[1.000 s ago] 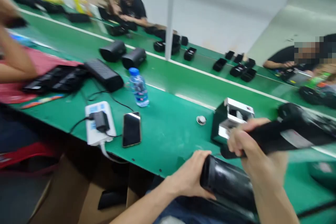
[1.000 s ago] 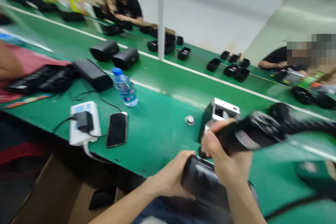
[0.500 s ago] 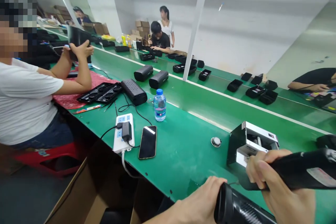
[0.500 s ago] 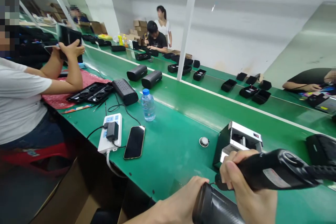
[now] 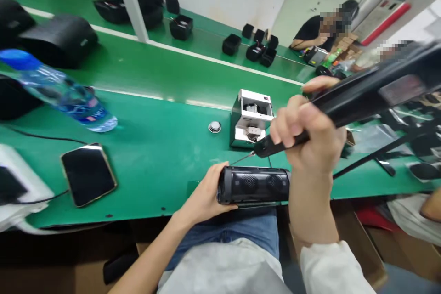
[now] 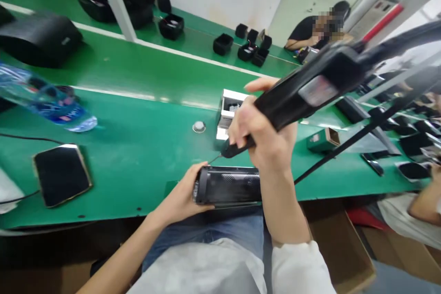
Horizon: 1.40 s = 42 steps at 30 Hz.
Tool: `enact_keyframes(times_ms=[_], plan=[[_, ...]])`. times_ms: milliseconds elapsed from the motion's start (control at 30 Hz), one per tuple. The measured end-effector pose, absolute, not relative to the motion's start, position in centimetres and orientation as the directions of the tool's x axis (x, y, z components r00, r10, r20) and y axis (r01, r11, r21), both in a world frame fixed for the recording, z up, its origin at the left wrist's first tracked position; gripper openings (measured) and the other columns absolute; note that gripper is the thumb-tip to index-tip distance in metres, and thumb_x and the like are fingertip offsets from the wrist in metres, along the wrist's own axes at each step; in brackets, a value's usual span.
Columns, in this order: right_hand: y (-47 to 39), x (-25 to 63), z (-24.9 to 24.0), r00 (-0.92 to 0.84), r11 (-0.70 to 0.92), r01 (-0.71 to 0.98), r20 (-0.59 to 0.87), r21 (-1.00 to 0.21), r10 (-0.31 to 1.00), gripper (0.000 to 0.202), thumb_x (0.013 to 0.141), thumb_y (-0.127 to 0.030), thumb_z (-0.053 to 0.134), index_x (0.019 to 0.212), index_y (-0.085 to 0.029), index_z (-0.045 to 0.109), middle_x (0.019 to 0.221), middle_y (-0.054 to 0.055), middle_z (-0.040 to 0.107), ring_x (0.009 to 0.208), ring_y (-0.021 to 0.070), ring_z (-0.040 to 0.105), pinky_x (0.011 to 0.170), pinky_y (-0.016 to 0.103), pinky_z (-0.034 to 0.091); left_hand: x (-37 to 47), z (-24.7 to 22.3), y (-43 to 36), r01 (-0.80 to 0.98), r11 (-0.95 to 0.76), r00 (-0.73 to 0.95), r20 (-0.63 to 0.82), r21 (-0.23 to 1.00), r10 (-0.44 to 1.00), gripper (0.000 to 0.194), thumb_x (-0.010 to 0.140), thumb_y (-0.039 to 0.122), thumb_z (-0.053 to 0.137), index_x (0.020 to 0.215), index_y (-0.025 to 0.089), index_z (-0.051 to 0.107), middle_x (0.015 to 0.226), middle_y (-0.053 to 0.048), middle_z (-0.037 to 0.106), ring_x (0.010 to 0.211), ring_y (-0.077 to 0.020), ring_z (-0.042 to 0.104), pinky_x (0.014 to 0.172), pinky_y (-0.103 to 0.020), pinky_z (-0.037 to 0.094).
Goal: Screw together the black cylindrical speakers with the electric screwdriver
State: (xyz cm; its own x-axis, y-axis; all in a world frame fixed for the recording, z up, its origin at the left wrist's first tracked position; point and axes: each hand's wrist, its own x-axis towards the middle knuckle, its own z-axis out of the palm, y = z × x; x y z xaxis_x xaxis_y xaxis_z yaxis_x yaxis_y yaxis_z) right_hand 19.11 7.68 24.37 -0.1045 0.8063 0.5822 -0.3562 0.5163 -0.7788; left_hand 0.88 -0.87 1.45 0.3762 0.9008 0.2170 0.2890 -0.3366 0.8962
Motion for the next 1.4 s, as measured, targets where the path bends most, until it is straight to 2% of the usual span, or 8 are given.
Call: enact_keyframes(times_ms=[167,300,433,567,667,833,1033,1400], plan=[[9.5,21.7,26.1,0.173,0.705,-0.077,0.687,-0.705,0.705,0.022,0.093,-0.022,0.081,0.093,-0.028,0.060,0.060,-0.011,0.045,0.042,0.0098,0.045,0.044,0.028,0.043,0.8,1.4,-1.1,0.353,-0.330,0.396,0.180,0.876,0.900,0.116,0.080,0.033,0.099,0.169,0.034,0.025,0.167,-0.018,0.048,0.158,-0.0438,0.051,0.129,-0.066,0.048],[12.3,21.6,24.4,0.199,0.771,0.047,0.762,-0.635,0.616,0.027,0.095,-0.035,0.083,0.088,-0.029,0.057,0.057,-0.011,0.043,0.041,0.0116,0.045,0.045,0.031,0.044,0.8,1.5,-1.1,0.374,-0.326,0.401,0.166,0.868,0.901,0.117,0.080,0.034,0.099,0.168,0.035,0.023,0.167,-0.018,0.047,0.158,-0.0436,0.050,0.130,-0.067,0.047],[14.4,21.2,22.7,0.163,0.747,0.092,0.750,-0.658,0.641,0.033,0.096,-0.047,0.082,0.086,-0.028,0.057,0.058,-0.010,0.045,0.040,0.0108,0.046,0.043,0.031,0.042,0.8,1.7,-1.2,0.387,-0.299,0.401,0.133,0.872,0.906,0.116,0.081,0.034,0.099,0.168,0.036,0.022,0.168,-0.017,0.045,0.157,-0.0432,0.051,0.130,-0.067,0.047],[14.9,21.3,22.6,0.185,0.710,0.164,0.728,-0.685,0.661,0.048,0.095,-0.070,0.078,0.087,-0.029,0.054,0.061,-0.009,0.042,0.043,0.0100,0.042,0.043,0.033,0.040,0.8,2.0,-1.2,0.387,-0.299,0.398,0.134,0.872,0.907,0.116,0.081,0.035,0.099,0.168,0.034,0.022,0.167,-0.018,0.046,0.156,-0.0438,0.052,0.129,-0.066,0.048],[14.2,21.6,23.1,0.174,0.600,0.239,0.642,-0.763,0.747,0.051,0.096,-0.078,0.072,0.087,-0.033,0.050,0.061,-0.007,0.040,0.050,0.0108,0.039,0.048,0.033,0.043,0.8,2.1,-1.2,0.390,-0.299,0.399,0.133,0.871,0.907,0.115,0.082,0.035,0.099,0.168,0.033,0.023,0.166,-0.017,0.046,0.156,-0.0439,0.052,0.128,-0.067,0.048],[11.7,21.9,24.0,0.153,0.546,0.187,0.573,-0.817,0.805,0.039,0.099,-0.062,0.078,0.087,-0.035,0.053,0.061,-0.006,0.041,0.051,0.0144,0.038,0.053,0.038,0.043,0.8,2.1,-1.1,0.378,-0.312,0.402,0.149,0.872,0.904,0.113,0.082,0.036,0.098,0.168,0.033,0.024,0.164,-0.017,0.048,0.155,-0.0429,0.053,0.128,-0.066,0.048],[8.2,21.6,25.7,0.128,0.558,-0.049,0.549,-0.828,0.826,0.018,0.093,-0.019,0.076,0.087,-0.028,0.062,0.061,-0.008,0.044,0.044,0.0122,0.040,0.045,0.033,0.036,0.8,2.1,-1.0,0.367,-0.328,0.405,0.168,0.870,0.899,0.114,0.082,0.034,0.098,0.168,0.033,0.024,0.164,-0.016,0.048,0.156,-0.0424,0.052,0.128,-0.065,0.048],[6.4,20.7,27.2,0.139,0.535,-0.097,0.521,-0.839,0.842,0.022,0.084,-0.013,0.083,0.086,-0.025,0.065,0.056,-0.010,0.046,0.041,0.0097,0.043,0.041,0.029,0.039,0.8,2.0,-1.0,0.365,-0.335,0.406,0.176,0.869,0.897,0.113,0.083,0.037,0.098,0.169,0.033,0.024,0.166,-0.018,0.048,0.158,-0.0439,0.051,0.129,-0.068,0.047]])
